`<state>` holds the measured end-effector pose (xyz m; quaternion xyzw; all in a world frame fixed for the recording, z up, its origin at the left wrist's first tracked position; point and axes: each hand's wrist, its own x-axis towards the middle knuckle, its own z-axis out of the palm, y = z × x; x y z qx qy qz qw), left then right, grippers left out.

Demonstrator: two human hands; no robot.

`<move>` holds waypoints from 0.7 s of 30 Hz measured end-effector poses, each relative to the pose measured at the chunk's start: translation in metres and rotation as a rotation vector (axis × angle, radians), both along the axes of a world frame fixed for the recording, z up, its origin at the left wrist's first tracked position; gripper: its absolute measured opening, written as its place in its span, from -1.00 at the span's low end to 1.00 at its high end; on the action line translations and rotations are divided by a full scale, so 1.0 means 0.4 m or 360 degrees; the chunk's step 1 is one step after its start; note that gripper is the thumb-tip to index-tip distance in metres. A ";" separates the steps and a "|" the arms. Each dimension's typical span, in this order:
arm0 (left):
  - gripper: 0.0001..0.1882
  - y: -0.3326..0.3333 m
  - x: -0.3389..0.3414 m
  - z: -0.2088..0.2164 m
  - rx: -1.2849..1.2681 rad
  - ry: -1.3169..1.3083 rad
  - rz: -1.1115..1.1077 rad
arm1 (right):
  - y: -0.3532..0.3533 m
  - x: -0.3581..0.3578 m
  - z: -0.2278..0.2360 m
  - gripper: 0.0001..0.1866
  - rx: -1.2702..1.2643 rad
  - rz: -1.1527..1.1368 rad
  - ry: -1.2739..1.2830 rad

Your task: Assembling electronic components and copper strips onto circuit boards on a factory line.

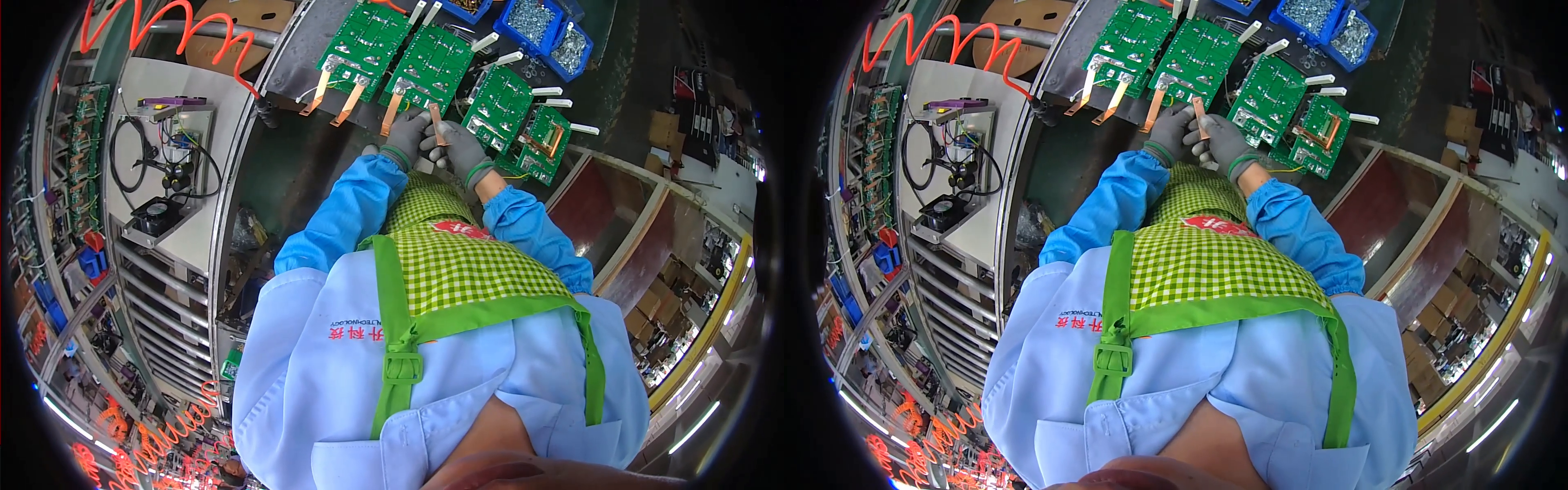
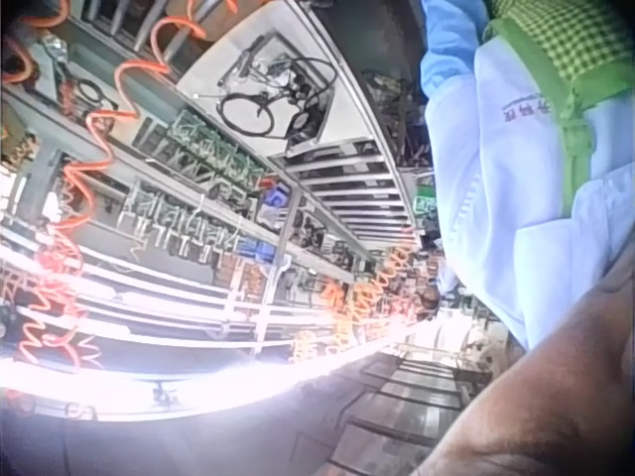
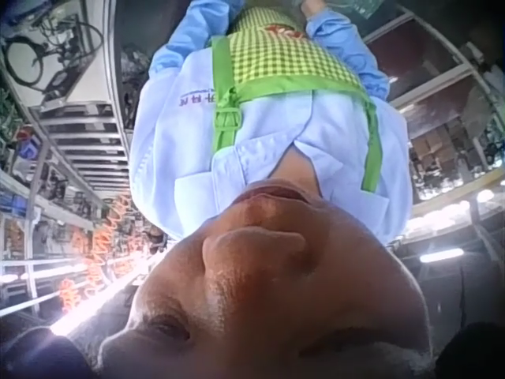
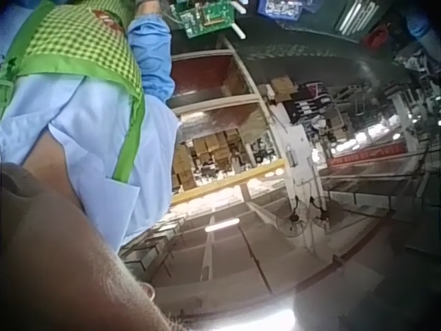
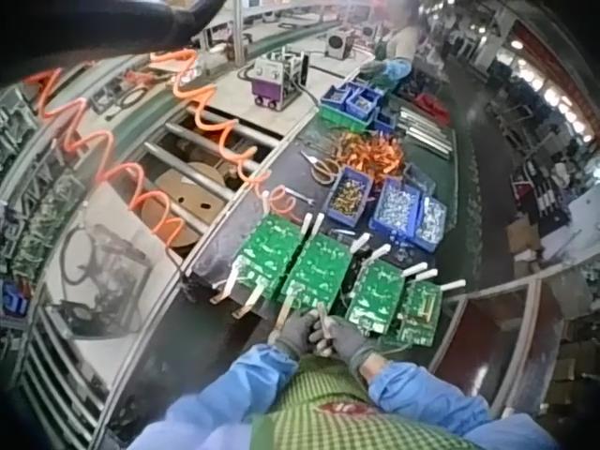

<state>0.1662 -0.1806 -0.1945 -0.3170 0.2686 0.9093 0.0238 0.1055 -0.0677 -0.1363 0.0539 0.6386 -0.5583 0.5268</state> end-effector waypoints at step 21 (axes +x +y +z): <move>-0.69 -0.045 -0.008 -0.063 -0.0222 0.0084 -0.0517 | -0.025 0.059 -0.045 -0.62 0.0150 -0.0083 0.0072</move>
